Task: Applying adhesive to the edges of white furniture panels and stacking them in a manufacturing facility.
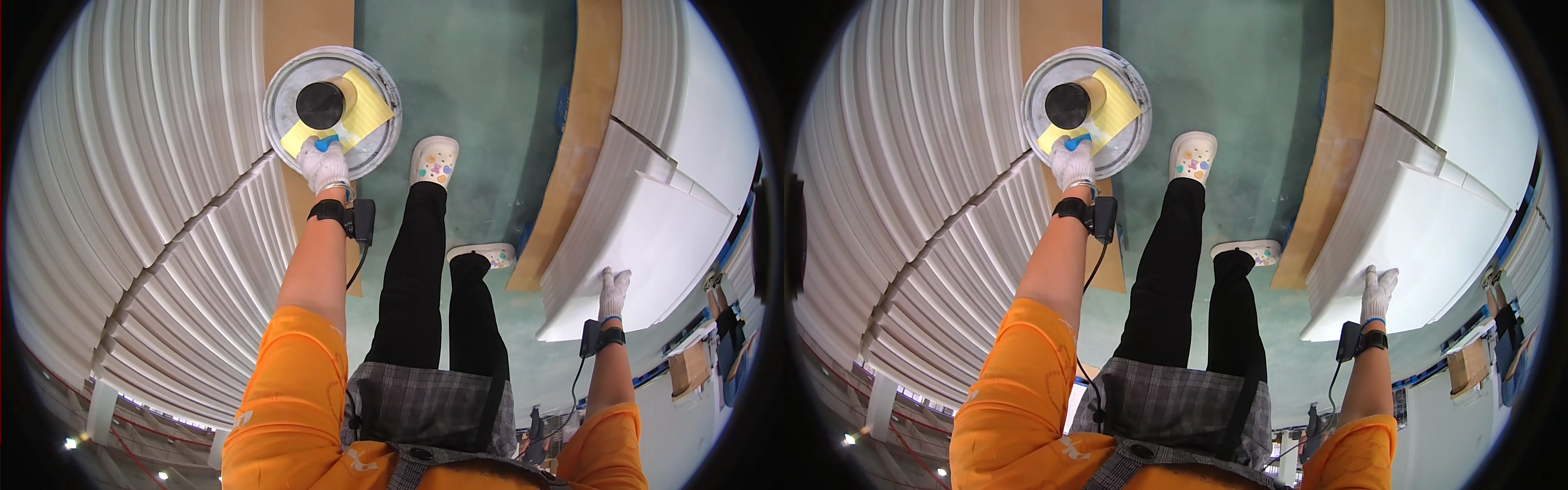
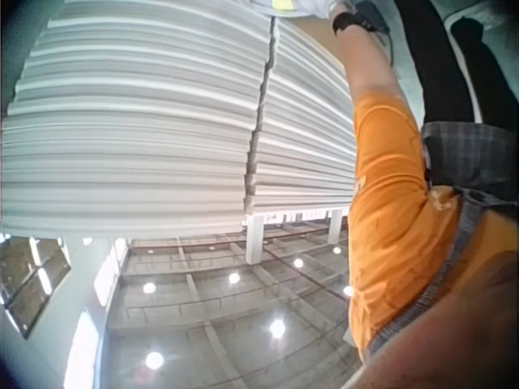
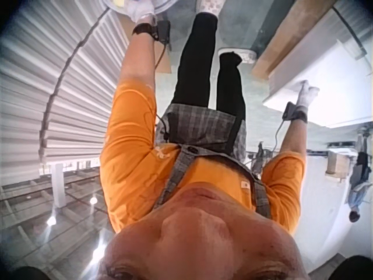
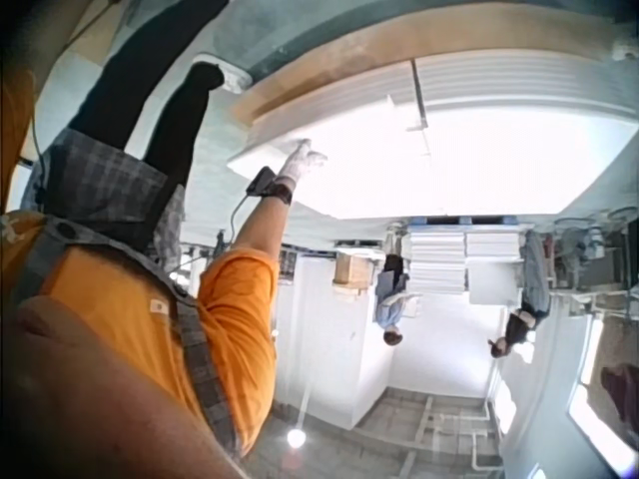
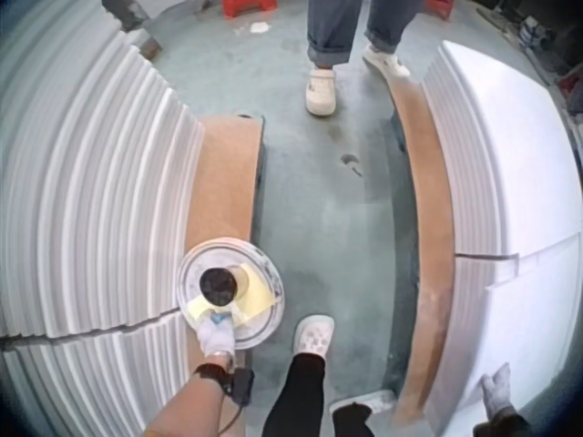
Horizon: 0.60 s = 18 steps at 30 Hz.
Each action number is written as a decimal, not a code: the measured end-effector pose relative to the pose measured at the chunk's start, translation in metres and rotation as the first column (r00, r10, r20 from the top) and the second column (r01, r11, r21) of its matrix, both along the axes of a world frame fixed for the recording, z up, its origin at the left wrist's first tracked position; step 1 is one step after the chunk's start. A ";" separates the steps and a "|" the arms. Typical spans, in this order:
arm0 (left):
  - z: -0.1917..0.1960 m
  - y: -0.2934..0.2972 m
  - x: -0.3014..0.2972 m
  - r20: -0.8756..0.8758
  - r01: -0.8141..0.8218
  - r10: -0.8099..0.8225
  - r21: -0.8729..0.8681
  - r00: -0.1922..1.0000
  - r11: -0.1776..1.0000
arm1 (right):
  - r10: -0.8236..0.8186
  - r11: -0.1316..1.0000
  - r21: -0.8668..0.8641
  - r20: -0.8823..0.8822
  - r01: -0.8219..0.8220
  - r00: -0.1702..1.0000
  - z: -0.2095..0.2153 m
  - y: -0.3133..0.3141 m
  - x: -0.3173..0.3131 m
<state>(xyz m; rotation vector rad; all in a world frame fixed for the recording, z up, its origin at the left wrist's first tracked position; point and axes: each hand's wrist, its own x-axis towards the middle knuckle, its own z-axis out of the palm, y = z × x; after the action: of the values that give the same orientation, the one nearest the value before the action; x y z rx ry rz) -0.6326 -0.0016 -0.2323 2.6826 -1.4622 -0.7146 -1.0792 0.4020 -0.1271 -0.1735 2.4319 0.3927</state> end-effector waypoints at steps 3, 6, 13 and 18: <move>-0.004 -0.002 -0.003 0.042 0.004 -0.003 -0.024 0.999 1.000 | -0.011 1.000 -0.003 -0.007 0.011 1.000 0.001 -0.002 0.000; -0.006 -0.004 -0.004 0.029 0.012 -0.013 0.032 0.999 0.999 | 0.000 1.000 0.002 -0.020 0.000 1.000 -0.001 0.004 -0.002; -0.009 -0.006 0.002 0.034 0.078 -0.080 0.073 0.996 0.994 | -0.010 1.000 -0.021 -0.008 0.009 1.000 -0.002 0.006 -0.002; -0.009 -0.001 0.003 0.037 0.102 -0.102 0.011 0.994 0.995 | 0.015 1.000 -0.017 -0.027 -0.015 1.000 -0.003 0.009 -0.003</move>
<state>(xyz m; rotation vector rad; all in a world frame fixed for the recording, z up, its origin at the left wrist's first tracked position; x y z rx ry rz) -0.6295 -0.0028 -0.2412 2.6581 -1.6194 -0.6803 -1.0825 0.4112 -0.1298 -0.1953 2.4626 0.3835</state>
